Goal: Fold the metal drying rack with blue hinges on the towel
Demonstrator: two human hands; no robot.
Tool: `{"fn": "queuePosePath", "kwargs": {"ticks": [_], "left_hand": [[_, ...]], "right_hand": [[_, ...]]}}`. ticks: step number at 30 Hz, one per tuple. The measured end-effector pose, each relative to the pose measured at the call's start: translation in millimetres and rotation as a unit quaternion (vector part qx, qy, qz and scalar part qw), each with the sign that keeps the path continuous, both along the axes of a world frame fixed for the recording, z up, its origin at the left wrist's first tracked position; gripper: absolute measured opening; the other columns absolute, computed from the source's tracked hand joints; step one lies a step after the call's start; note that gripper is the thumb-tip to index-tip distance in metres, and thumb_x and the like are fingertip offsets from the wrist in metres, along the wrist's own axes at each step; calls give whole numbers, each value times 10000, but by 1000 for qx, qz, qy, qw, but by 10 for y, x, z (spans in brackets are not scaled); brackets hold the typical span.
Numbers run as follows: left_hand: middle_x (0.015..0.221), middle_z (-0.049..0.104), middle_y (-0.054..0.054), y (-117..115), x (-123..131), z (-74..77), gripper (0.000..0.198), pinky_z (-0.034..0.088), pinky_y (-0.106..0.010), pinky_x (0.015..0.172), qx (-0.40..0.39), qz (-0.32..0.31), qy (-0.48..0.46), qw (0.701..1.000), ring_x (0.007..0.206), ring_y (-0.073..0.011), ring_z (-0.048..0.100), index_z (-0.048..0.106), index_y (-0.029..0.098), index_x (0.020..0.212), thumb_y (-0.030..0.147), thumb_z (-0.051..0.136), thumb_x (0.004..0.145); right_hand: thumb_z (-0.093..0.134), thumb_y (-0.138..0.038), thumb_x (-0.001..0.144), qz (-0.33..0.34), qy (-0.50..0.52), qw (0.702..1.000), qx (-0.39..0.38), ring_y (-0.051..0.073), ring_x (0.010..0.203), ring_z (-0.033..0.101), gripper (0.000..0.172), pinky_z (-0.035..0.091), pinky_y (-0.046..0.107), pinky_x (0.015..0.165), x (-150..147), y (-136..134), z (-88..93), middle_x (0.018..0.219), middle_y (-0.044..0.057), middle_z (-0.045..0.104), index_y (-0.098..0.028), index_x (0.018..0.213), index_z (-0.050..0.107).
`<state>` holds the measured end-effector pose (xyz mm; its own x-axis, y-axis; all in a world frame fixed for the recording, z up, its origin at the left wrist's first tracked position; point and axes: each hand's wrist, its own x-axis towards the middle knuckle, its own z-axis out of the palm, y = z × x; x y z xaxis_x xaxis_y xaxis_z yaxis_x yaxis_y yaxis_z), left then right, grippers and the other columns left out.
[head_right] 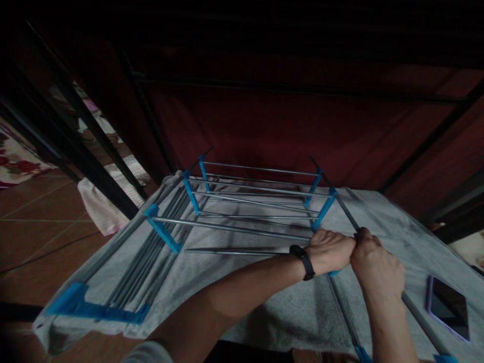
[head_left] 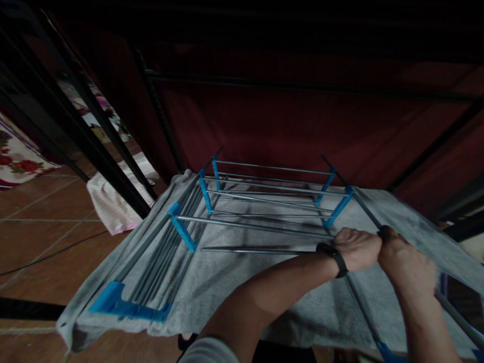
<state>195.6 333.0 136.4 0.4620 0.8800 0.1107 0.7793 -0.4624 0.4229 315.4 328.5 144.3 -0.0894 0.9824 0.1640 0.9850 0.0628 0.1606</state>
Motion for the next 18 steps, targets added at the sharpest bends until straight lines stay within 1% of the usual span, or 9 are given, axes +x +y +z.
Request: {"fn": "queuePosePath", "kwargs": {"ticks": [3, 5, 7, 9, 11, 14, 16, 18], "left_hand": [[1142, 681, -170, 38, -8, 36, 333, 477, -376, 902, -33, -6, -10, 999, 1092, -281, 629, 608, 102, 1131, 251, 393, 925], [1195, 666, -176, 45, -48, 53, 360, 474, -389, 921, -62, -3, -13, 998, 1133, -292, 615, 611, 123, 1154, 292, 393, 922], [1224, 661, -159, 27, -120, 55, 366, 479, -404, 916, -100, -4, -8, 995, 1151, -304, 608, 636, 168, 1118, 348, 385, 922], [1196, 677, -135, -14, -199, 37, 373, 489, -402, 887, -116, -2, 3, 993, 1131, -306, 621, 661, 196, 1040, 400, 367, 934], [1126, 701, -127, -64, -245, 0, 385, 496, -383, 859, -93, 5, 8, 996, 1092, -294, 643, 668, 195, 993, 424, 362, 947], [1020, 720, -131, -134, -204, -85, 352, 502, -359, 810, -35, 8, 22, 999, 1005, -270, 677, 667, 172, 990, 385, 389, 961], [960, 721, -121, -179, -137, -150, 281, 506, -359, 765, 2, 7, 48, 999, 922, -256, 693, 655, 150, 993, 279, 408, 958], [934, 710, -115, -232, -93, -206, 229, 503, -351, 710, 61, 7, 74, 995, 856, -240, 694, 622, 112, 1027, 152, 416, 935]], "right_hand": [[58, -355, 1019, -1, 8, 1000, -1, 349, 819, 719, 534, 432, 392, 635, -11, -4, 17, 1020, 192, 680, -158, 1208, 517], [90, -353, 1018, -10, 10, 1000, -11, 349, 844, 718, 506, 437, 389, 642, 5, 9, 36, 1035, 192, 682, -171, 1217, 519], [119, -349, 1017, -19, 13, 1000, -17, 345, 865, 718, 480, 444, 391, 657, 40, 32, 49, 1069, 192, 683, -192, 1227, 521], [130, -362, 1021, -20, 23, 999, -11, 334, 876, 718, 473, 451, 390, 667, 72, 48, 51, 1099, 185, 686, -219, 1258, 513], [136, -379, 1024, -23, 29, 999, 3, 331, 862, 720, 477, 458, 389, 665, 71, 46, 39, 1068, 181, 696, -225, 1277, 510], [163, -330, 1018, -29, 14, 999, 17, 334, 809, 718, 452, 471, 399, 659, 2, 13, 6, 959, 175, 697, -174, 1204, 545], [204, -329, 1013, -22, 15, 999, 33, 325, 793, 716, 412, 482, 402, 660, -49, -13, -14, 961, 166, 689, -162, 1161, 550], [259, -394, 1010, -5, 22, 999, 49, 316, 796, 712, 393, 489, 399, 661, -73, -31, -32, 997, 158, 682, -167, 1158, 543]]}}
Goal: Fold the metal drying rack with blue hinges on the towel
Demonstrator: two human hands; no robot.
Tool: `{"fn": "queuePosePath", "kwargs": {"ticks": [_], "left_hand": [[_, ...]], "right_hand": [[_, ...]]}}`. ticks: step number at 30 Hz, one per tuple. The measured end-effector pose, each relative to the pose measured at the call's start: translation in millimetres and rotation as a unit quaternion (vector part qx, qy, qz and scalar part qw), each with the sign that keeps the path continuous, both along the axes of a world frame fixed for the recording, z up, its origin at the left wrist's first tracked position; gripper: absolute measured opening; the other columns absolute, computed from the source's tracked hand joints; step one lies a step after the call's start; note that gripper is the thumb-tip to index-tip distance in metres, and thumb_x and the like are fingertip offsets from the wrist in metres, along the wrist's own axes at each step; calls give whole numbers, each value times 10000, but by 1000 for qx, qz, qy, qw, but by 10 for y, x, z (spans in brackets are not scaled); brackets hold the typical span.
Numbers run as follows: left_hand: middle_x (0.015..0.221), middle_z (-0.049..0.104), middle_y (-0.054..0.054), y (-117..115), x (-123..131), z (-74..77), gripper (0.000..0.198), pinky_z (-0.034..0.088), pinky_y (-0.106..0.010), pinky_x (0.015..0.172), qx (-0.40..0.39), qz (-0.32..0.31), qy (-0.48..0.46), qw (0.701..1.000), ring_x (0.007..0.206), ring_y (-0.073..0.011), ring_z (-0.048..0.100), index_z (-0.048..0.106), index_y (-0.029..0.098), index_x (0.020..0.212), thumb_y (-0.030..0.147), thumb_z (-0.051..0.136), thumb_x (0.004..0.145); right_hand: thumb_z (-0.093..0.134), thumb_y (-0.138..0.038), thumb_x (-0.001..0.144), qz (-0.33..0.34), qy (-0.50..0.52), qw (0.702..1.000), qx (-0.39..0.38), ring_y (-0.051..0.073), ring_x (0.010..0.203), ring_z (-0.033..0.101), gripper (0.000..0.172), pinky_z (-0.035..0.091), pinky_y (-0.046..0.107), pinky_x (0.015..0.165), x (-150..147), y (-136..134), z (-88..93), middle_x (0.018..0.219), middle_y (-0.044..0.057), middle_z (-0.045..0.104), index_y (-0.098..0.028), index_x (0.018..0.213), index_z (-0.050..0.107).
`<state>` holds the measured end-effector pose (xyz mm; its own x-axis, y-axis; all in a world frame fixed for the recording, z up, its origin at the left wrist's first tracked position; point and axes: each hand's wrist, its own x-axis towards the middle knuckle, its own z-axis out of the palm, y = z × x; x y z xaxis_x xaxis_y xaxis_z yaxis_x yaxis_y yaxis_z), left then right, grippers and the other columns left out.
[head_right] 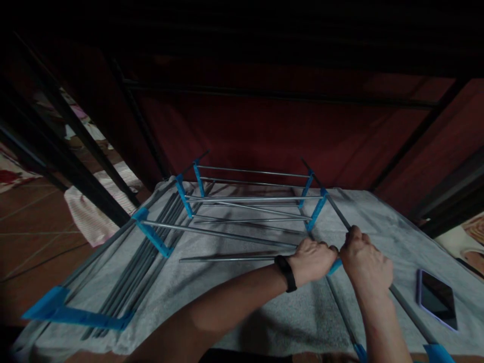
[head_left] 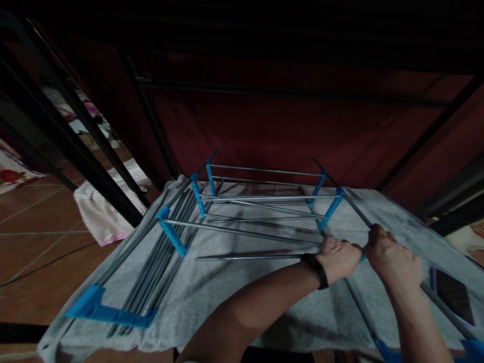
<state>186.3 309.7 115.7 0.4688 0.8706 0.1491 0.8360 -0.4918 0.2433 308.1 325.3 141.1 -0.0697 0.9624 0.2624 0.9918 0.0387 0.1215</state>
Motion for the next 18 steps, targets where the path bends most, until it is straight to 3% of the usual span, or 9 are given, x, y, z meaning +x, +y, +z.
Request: {"fn": "queuePosePath", "kwargs": {"ticks": [4, 7, 12, 18], "left_hand": [[954, 663, -117, -157, -85, -52, 207, 461, -311, 622, 150, 4, 26, 988, 823, -206, 672, 558, 79, 1087, 87, 415, 937], [950, 640, -105, -302, -252, -56, 179, 441, -300, 622, 200, 17, 60, 978, 828, -193, 654, 556, 110, 1053, 100, 405, 956], [883, 653, -82, -402, -382, -32, 148, 440, -312, 621, 194, 38, 78, 977, 783, -184, 643, 559, 115, 1032, 117, 434, 953], [870, 659, -84, -217, -249, 60, 183, 399, -293, 534, 179, 20, 31, 983, 763, -179, 657, 550, 77, 1065, 97, 411, 948]], "right_hand": [[253, -430, 1008, 11, 7, 1000, 19, 316, 763, 701, 435, 488, 412, 652, 32, -3, -43, 997, 149, 680, -172, 1216, 535], [237, -394, 1007, 21, 19, 999, 29, 319, 723, 689, 457, 479, 428, 643, 80, 26, -75, 992, 161, 687, -172, 1296, 514], [233, -352, 1001, 17, 36, 999, -14, 306, 700, 683, 449, 460, 420, 646, 116, 101, -61, 1024, 179, 695, -216, 1319, 519], [198, -427, 1008, 3, 56, 998, -32, 314, 756, 692, 477, 471, 411, 643, 101, 100, -12, 1029, 171, 701, -247, 1293, 535]]}}
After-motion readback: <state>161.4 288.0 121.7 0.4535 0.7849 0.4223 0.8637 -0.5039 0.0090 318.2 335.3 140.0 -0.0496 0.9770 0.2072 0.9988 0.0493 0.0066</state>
